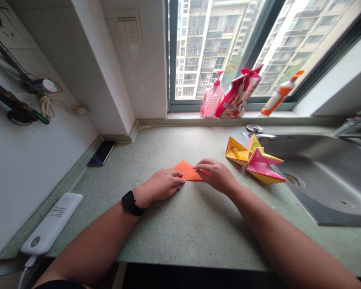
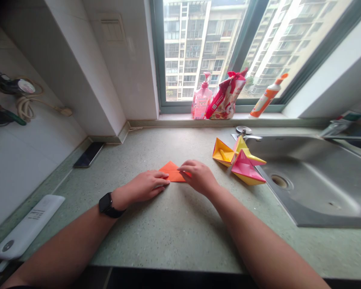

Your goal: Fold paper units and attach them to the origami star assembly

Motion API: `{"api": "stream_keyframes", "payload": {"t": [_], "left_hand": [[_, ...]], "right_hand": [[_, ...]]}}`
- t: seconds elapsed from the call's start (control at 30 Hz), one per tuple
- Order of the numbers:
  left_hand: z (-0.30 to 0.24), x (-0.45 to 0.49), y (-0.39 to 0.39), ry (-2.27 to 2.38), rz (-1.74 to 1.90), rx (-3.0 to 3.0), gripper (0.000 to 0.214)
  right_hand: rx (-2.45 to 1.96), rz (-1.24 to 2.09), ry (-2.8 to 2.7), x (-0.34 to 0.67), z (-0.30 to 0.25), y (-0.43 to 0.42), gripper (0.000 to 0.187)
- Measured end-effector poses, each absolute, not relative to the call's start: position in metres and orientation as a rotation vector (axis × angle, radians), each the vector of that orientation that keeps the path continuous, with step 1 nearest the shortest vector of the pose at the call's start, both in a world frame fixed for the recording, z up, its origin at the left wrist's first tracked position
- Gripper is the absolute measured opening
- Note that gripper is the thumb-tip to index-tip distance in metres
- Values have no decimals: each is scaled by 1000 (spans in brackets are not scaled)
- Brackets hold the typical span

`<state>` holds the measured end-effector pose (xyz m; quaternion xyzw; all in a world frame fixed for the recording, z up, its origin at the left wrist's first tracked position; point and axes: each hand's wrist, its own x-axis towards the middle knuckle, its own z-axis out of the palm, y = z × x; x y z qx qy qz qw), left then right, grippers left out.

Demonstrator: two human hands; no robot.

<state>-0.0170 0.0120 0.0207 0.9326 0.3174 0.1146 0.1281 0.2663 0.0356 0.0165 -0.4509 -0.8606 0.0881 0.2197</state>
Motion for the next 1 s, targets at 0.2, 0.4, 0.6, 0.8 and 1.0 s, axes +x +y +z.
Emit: {"api": "stream_keyframes", "payload": {"t": [0.2, 0.4, 0.6, 0.8, 1.0], "left_hand": [[21, -16, 12, 924, 332, 2712, 29], [23, -13, 12, 933, 355, 2744, 30], [34, -21, 12, 1090, 248, 2802, 24], [45, -43, 14, 1333, 50, 2604, 23], [55, -59, 14, 1494, -114, 2411, 21]], "right_hand": [[-1202, 344, -2573, 237, 12, 16, 31], [-1187, 398, -2584, 236, 11, 21, 27], [-1199, 427, -2581, 238, 13, 21, 26], [-1247, 477, -2578, 239, 14, 20, 31], [-1225, 457, -2595, 241, 10, 22, 33]]}}
